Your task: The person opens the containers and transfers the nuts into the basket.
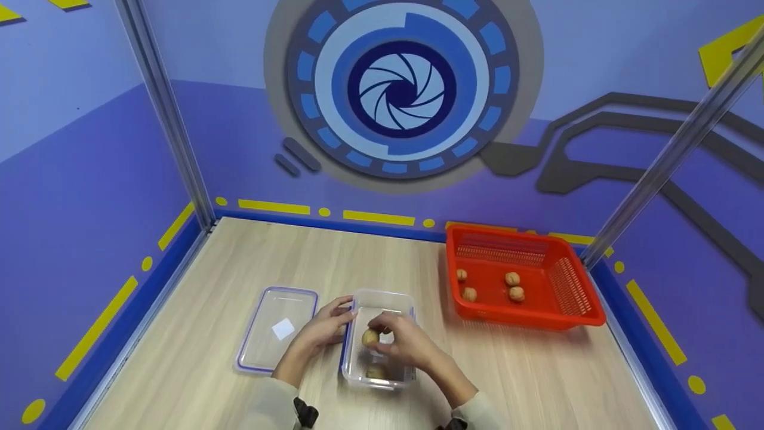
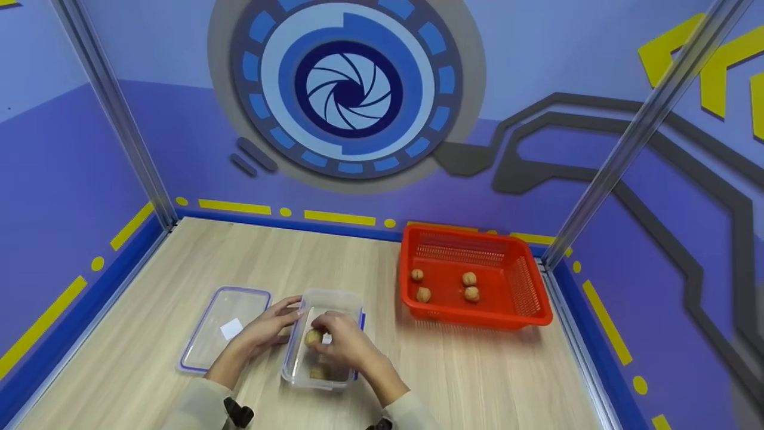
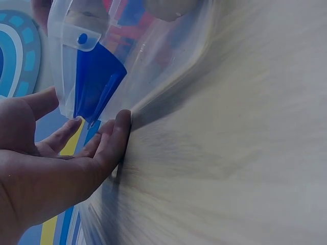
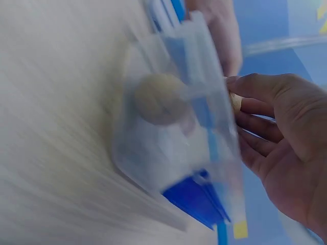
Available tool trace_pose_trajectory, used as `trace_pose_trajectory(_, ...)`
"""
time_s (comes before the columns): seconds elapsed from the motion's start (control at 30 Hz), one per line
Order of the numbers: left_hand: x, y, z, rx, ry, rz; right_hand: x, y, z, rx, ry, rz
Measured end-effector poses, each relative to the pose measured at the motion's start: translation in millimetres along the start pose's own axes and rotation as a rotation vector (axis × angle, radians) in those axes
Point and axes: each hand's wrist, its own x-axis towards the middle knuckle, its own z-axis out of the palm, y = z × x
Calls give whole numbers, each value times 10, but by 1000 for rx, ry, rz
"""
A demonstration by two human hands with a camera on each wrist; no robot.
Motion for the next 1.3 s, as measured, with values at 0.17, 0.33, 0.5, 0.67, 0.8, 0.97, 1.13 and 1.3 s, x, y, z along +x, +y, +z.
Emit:
trace_pose_trajectory(0.17, 4, -2, -2, -14, -2, 3, 20, 72, -222, 21, 49, 62)
trace_pose_trajectory(0.33, 13, -10, 0, -25, -15, 12, 15, 219, -442, 27, 122, 67)
trace_pose_trajectory(0.5, 15, -15, -1, -34, -17, 11, -15, 388, -663, 40, 239, 44)
trace_pose_trajectory(0.67, -3, -16, 1, -49, -29, 11, -69, 505, -883, 85, 323, 130)
trace_pose_trajectory(0.8, -2, -13, 4, -45, -25, 13, -123, 619, -1036, 98, 387, 201)
trace_pose_trajectory(0.97, 11, -15, 3, -48, -21, 18, -186, 783, -1185, 127, 462, 248)
trace_pose_trajectory(1.13, 5, -5, 0, -38, -17, 13, -263, 925, -1274, 141, 526, 290)
trace_pose_trajectory(1.3, -2, -2, 2, -33, -12, 6, -339, 1047, -1320, 146, 570, 323)
